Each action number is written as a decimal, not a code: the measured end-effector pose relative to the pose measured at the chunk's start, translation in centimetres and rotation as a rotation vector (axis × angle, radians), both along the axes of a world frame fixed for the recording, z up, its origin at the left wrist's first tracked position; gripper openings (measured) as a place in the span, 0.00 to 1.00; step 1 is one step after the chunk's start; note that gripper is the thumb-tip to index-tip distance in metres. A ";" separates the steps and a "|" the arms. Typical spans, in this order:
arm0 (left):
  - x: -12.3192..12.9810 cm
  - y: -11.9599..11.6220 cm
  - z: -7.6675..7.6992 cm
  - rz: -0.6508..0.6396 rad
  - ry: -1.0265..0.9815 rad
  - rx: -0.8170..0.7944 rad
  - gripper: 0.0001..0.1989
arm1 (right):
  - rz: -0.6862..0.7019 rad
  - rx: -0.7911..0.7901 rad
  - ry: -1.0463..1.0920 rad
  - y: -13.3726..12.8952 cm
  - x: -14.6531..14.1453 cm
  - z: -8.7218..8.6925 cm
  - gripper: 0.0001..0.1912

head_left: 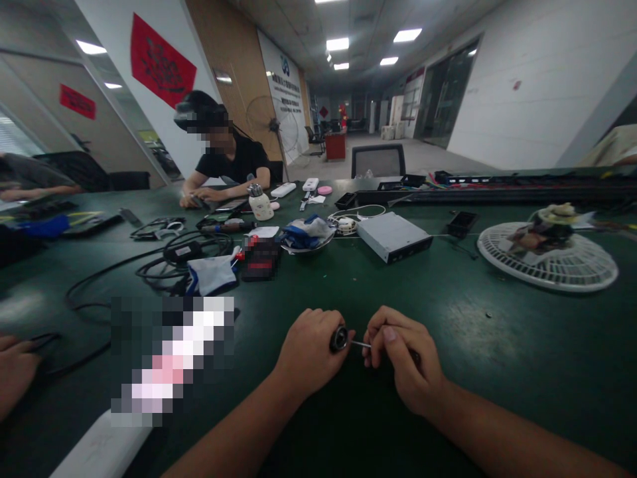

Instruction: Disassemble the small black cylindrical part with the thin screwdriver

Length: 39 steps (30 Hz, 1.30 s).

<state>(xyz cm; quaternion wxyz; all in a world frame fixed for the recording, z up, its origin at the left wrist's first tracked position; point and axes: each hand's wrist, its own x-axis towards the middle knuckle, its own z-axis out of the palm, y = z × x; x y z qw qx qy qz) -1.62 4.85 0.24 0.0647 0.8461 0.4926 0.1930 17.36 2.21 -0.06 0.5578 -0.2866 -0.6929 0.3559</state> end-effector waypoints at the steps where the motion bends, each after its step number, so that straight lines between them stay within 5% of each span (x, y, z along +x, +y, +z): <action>1: 0.0 0.0 0.0 0.002 -0.001 -0.002 0.08 | -0.030 0.008 0.000 0.0 0.0 0.0 0.24; 7: 0.0 0.1 0.1 0.045 -0.029 -0.028 0.06 | 0.115 0.021 -0.112 0.0 -0.1 0.5 0.10; 10: 0.0 0.1 0.2 0.065 -0.029 -0.038 0.05 | 0.057 -0.051 -0.093 0.3 -0.3 0.7 0.04; 17: -0.1 0.1 -0.1 0.112 -0.024 -0.009 0.04 | 0.130 -0.195 -0.135 0.8 -0.4 0.5 0.17; 23: 0.1 0.1 -0.1 0.100 -0.010 0.011 0.07 | -0.065 -0.178 -0.095 0.8 -0.4 0.1 0.20; 29: 0.1 0.0 0.2 0.098 0.010 0.025 0.08 | 0.105 -0.061 -0.202 0.7 -0.4 0.7 0.17; 35: 0.1 0.1 0.0 0.146 0.013 0.028 0.06 | -0.159 -0.082 -0.176 0.6 -0.3 0.3 0.17; 39: 0.1 0.1 -0.1 0.202 0.009 0.042 0.03 | -0.245 -0.053 -0.243 1.0 -0.1 -0.2 0.09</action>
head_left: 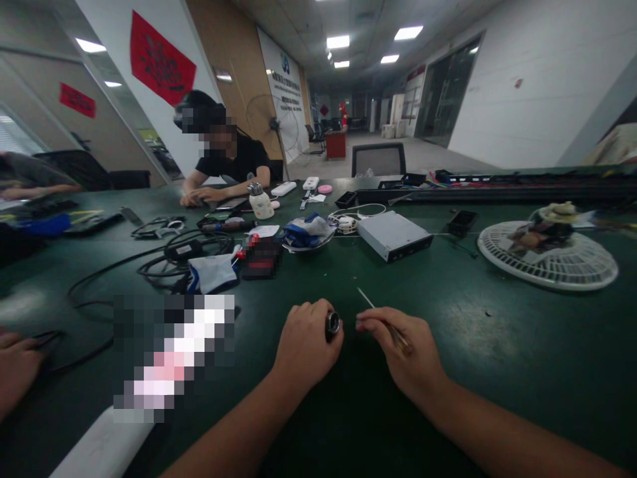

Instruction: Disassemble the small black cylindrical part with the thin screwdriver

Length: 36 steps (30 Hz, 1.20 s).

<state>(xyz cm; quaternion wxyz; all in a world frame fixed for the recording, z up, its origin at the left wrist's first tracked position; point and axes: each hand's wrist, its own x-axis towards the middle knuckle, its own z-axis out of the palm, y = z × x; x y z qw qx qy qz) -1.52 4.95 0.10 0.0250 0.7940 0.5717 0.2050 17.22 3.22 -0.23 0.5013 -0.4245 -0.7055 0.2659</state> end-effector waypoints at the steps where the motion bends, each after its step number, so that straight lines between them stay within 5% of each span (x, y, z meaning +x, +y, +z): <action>1: 0.0 0.0 0.0 0.004 0.001 0.000 0.03 | 0.003 0.014 -0.059 0.2 0.0 -0.2 0.07; 8: -0.2 -0.1 -0.2 -0.032 -0.032 -0.015 0.08 | 0.070 -0.062 -0.335 0.8 -0.2 -0.9 0.13; 19: -0.1 -0.1 0.0 -0.122 -0.146 -0.043 0.11 | 0.103 -0.061 0.014 0.5 0.1 -0.6 0.09; 36: -0.2 0.0 -0.1 -0.244 -0.186 0.059 0.11 | 0.162 0.009 0.040 0.2 -0.1 -0.2 0.12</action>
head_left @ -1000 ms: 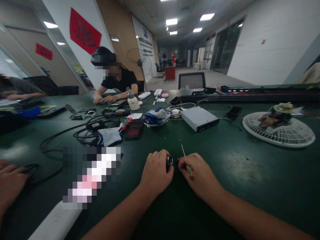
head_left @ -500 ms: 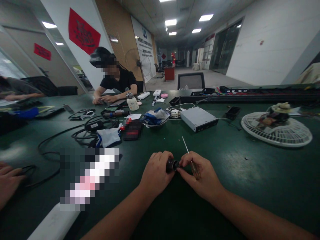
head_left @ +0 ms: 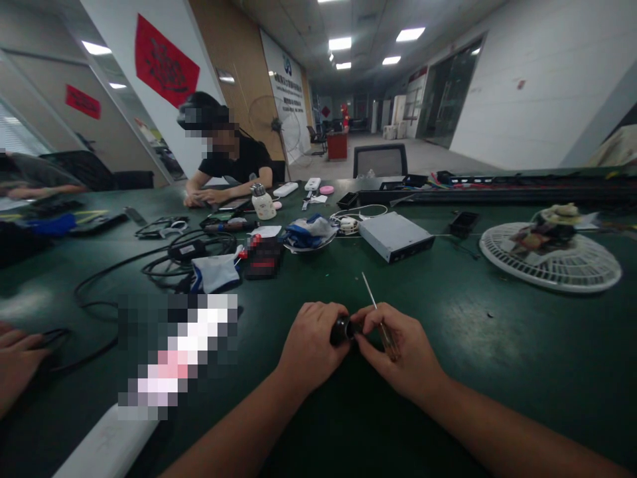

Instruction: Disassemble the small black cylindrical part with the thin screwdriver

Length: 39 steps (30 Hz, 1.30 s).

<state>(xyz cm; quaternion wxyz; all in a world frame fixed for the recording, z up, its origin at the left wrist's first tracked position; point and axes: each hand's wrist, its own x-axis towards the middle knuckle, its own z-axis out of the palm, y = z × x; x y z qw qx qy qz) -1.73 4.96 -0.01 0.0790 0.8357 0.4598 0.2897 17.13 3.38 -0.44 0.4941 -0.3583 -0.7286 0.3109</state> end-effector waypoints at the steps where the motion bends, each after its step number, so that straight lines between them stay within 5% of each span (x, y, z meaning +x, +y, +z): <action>1: 0.0 0.0 0.0 0.003 0.001 -0.001 0.11 | -0.004 -0.003 0.002 0.0 0.0 0.0 0.12; 14: 0.0 0.0 -0.2 0.034 -0.003 0.028 0.10 | -0.060 -0.134 0.156 0.0 0.0 0.1 0.10; 39: 0.0 -0.1 0.0 0.009 -0.007 0.031 0.08 | -0.087 -0.094 0.045 0.1 0.0 0.4 0.13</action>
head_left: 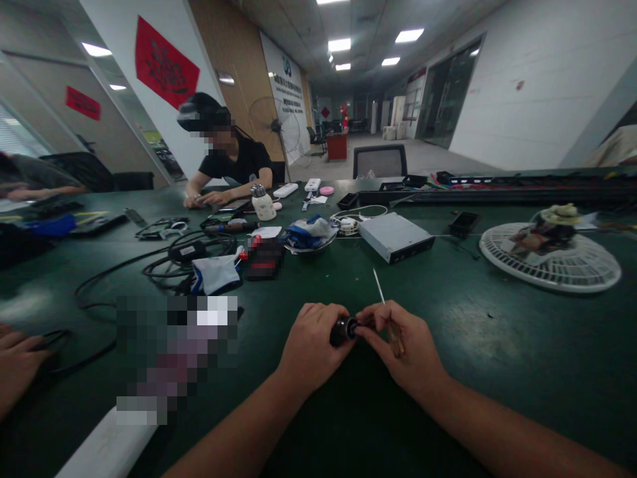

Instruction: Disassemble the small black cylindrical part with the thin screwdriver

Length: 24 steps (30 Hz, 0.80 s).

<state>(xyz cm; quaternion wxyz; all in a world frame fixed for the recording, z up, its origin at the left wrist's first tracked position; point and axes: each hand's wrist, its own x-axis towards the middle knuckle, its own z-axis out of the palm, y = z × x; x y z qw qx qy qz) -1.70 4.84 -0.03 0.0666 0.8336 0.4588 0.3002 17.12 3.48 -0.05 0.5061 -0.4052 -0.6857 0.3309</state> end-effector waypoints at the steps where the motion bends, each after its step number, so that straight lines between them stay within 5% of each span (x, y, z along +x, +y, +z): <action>1: 0.0 0.0 0.0 -0.012 0.001 -0.001 0.08 | -0.011 0.001 -0.016 0.0 0.0 0.0 0.13; 13: -0.1 -0.1 0.0 -0.079 0.007 -0.026 0.12 | 0.044 -0.101 0.080 0.4 0.4 -0.9 0.16; 24: 0.0 -0.5 0.3 -0.074 -0.023 0.017 0.09 | 0.042 -0.012 0.142 0.1 -0.1 -0.6 0.18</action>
